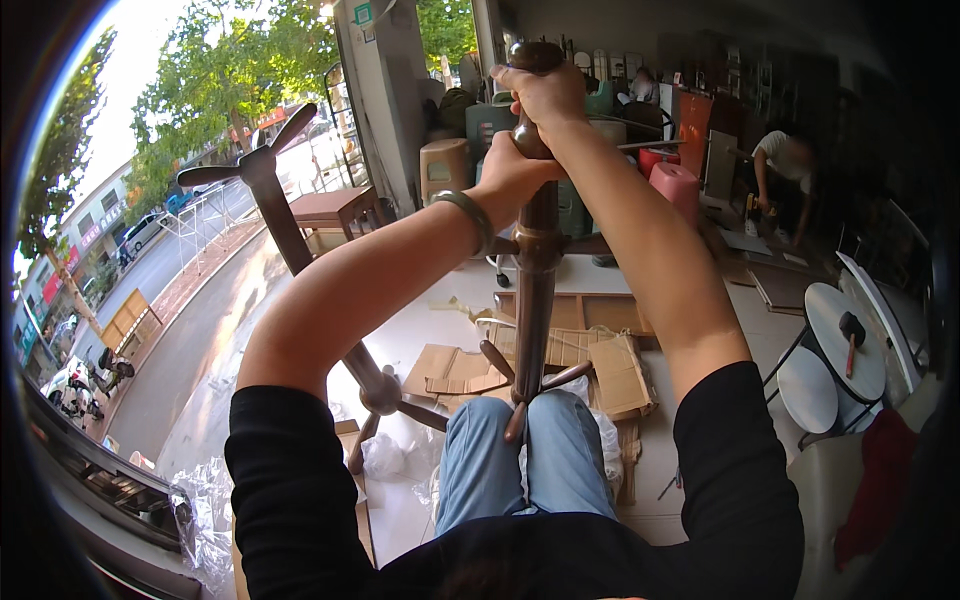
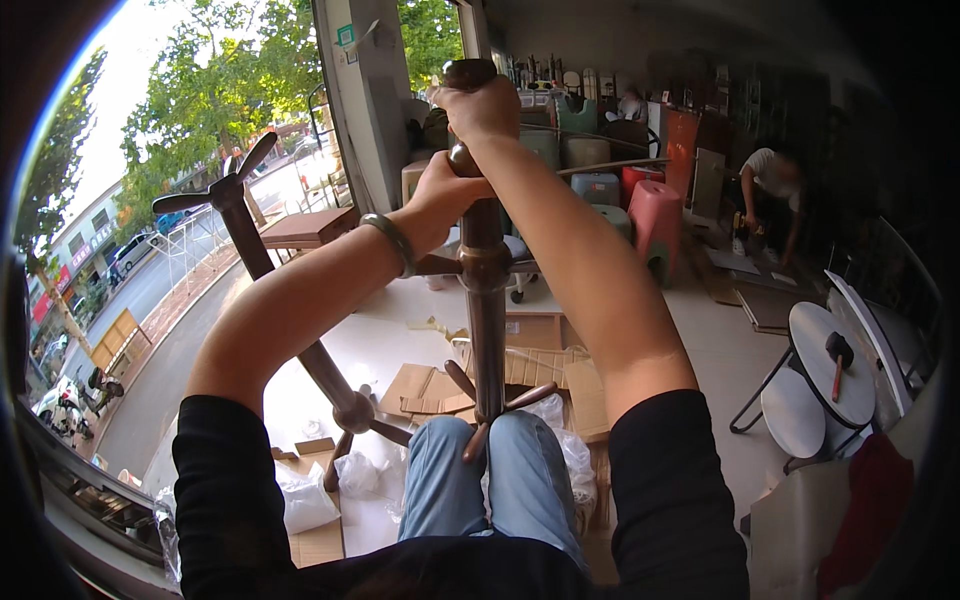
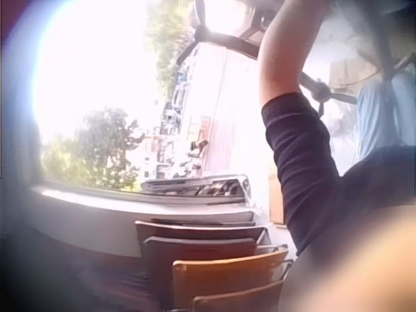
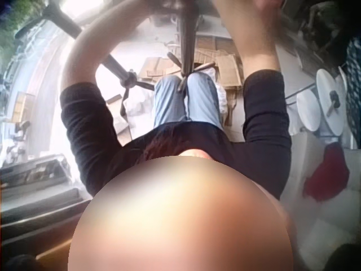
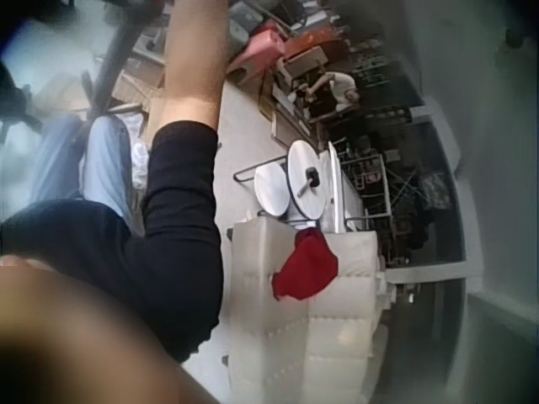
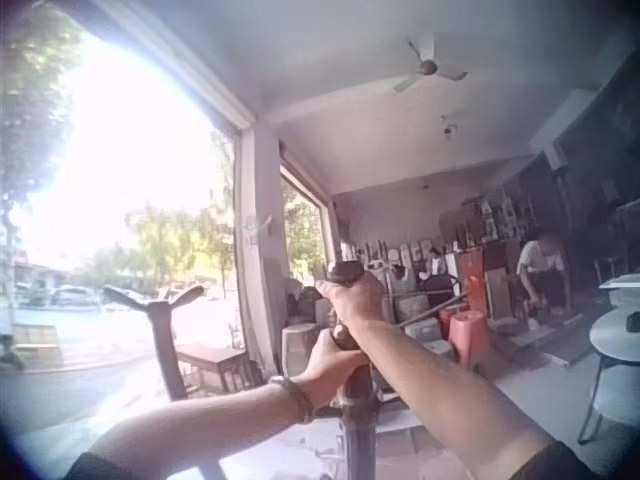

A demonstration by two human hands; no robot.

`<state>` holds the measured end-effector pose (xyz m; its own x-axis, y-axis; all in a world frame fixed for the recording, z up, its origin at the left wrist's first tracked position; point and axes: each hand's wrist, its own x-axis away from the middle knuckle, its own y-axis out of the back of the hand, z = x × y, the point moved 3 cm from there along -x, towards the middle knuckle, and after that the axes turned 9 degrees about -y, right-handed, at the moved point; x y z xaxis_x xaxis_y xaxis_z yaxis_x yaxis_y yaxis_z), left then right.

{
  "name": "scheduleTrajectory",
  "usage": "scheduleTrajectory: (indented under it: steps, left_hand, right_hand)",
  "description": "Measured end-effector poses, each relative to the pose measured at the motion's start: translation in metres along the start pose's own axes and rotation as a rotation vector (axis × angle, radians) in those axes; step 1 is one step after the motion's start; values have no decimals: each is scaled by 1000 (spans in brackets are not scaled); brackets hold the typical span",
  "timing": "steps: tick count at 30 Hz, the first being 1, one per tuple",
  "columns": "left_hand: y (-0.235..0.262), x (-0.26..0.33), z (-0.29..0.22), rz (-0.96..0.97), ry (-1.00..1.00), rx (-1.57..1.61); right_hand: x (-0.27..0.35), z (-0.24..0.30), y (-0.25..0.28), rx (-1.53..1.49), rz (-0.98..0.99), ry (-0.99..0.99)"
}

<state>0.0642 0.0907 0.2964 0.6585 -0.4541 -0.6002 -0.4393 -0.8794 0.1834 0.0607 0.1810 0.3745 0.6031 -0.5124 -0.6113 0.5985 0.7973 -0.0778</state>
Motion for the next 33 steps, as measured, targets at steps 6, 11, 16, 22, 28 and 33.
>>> scheduleTrajectory:
  steps: [6,11,16,22,28,33]
  left_hand:
    - [-8,6,22,-64,13,231]
    - [-1,-6,25,146,173,304]
    - [-28,13,21,-319,66,17]
    - [-21,10,23,-168,-15,171]
    - [-11,7,29,130,150,383]
    - [-29,20,34,-314,78,44]
  right_hand:
    - [4,-3,5,-55,225,-23]
    - [15,-3,28,-370,711,-229]
    - [6,-13,12,-68,188,-70]
    - [11,-11,15,-122,310,50]
    - [23,-16,35,-295,888,-269]
    - [19,-23,22,-58,408,-169]
